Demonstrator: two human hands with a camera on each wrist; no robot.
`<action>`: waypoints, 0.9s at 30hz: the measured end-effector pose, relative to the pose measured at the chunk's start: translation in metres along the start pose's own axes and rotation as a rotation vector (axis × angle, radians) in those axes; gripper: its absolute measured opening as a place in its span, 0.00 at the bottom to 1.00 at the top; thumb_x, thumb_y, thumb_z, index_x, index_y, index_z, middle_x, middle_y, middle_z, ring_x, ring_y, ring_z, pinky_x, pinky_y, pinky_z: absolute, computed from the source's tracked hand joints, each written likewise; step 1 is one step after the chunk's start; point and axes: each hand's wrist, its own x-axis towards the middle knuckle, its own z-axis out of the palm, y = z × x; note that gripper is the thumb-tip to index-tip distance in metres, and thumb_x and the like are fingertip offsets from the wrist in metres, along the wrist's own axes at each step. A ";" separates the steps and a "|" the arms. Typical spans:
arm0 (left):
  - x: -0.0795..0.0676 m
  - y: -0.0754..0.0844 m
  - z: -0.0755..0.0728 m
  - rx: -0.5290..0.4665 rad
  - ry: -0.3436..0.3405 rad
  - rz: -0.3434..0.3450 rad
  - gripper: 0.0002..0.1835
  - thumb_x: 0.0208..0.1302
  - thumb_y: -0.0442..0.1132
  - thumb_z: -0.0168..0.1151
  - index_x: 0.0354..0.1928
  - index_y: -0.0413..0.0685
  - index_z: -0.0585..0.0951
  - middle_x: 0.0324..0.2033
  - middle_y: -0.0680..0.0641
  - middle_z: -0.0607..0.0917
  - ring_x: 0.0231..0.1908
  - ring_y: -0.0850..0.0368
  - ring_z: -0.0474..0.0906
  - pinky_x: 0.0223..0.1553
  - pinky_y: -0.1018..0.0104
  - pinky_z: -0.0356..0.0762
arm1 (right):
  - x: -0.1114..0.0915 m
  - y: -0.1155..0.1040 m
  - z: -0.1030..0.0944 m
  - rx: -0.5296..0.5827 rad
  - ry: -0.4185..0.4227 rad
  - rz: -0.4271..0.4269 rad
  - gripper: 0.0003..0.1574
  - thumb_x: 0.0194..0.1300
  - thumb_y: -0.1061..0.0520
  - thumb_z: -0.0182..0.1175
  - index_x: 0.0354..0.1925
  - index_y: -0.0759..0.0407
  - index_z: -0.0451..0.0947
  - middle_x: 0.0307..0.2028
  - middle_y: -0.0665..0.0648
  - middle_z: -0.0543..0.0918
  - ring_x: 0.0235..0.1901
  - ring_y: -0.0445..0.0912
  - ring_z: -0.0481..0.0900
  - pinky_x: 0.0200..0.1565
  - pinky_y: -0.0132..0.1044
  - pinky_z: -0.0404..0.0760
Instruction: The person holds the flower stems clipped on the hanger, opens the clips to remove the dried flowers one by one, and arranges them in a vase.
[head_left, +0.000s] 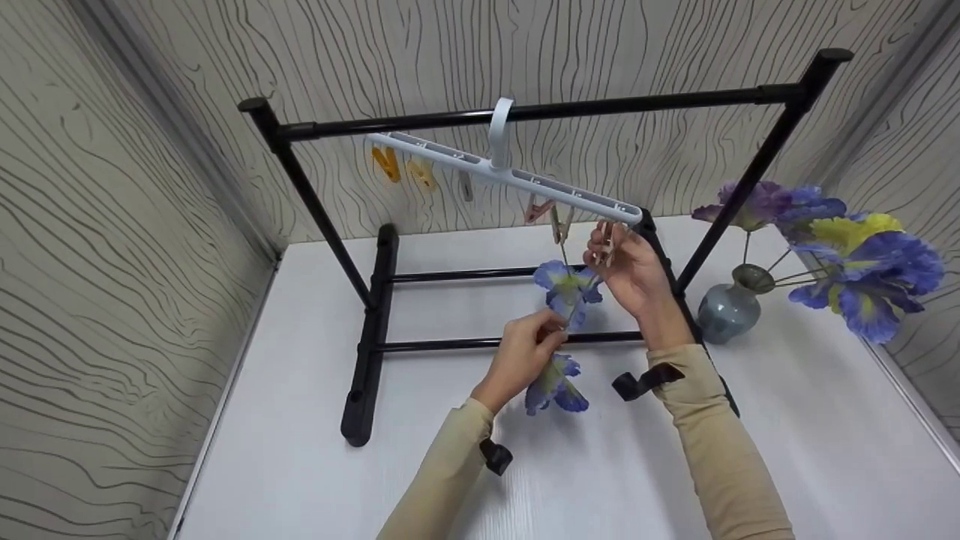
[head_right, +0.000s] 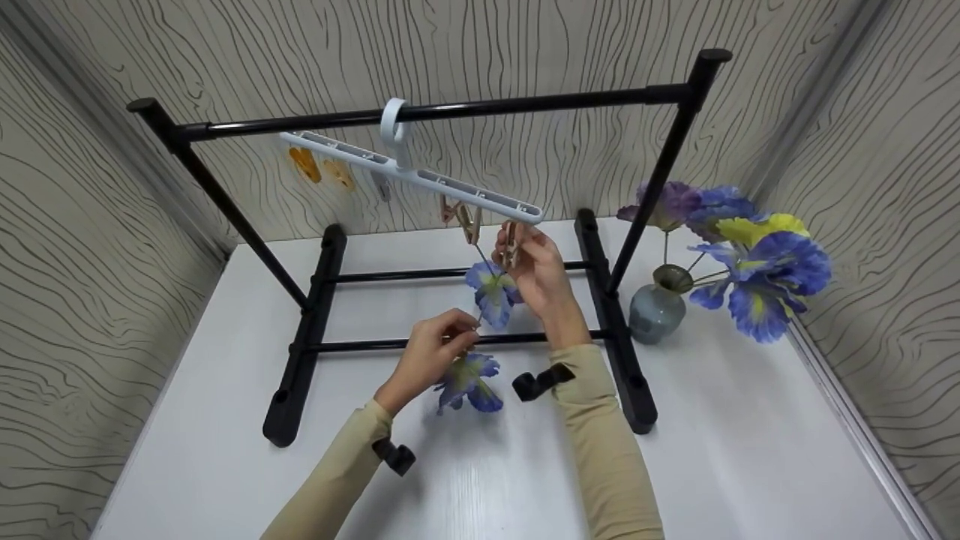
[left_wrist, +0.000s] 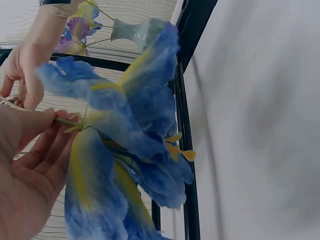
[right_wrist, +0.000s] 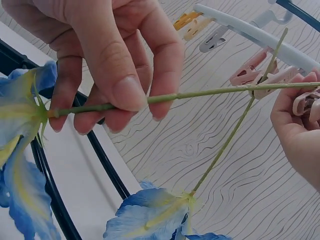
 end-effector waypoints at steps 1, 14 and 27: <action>0.000 0.000 -0.001 0.001 0.001 0.000 0.03 0.72 0.30 0.64 0.43 0.43 0.86 0.33 0.51 0.87 0.31 0.68 0.77 0.35 0.74 0.78 | 0.000 -0.001 0.000 -0.001 0.010 0.002 0.12 0.79 0.61 0.54 0.47 0.70 0.79 0.40 0.64 0.81 0.39 0.52 0.81 0.47 0.43 0.82; -0.001 -0.005 -0.007 0.085 0.070 0.047 0.05 0.71 0.29 0.65 0.43 0.43 0.86 0.37 0.48 0.87 0.39 0.60 0.83 0.41 0.70 0.82 | -0.006 -0.012 -0.004 -0.563 0.150 0.144 0.31 0.79 0.38 0.53 0.56 0.63 0.81 0.51 0.59 0.86 0.51 0.52 0.83 0.52 0.44 0.81; -0.003 -0.012 -0.012 0.488 0.128 0.145 0.06 0.67 0.28 0.68 0.37 0.48 0.87 0.34 0.50 0.85 0.37 0.56 0.83 0.40 0.64 0.82 | -0.031 -0.027 -0.018 -1.154 -0.263 0.640 0.15 0.74 0.60 0.62 0.52 0.70 0.83 0.38 0.58 0.88 0.33 0.43 0.83 0.30 0.28 0.76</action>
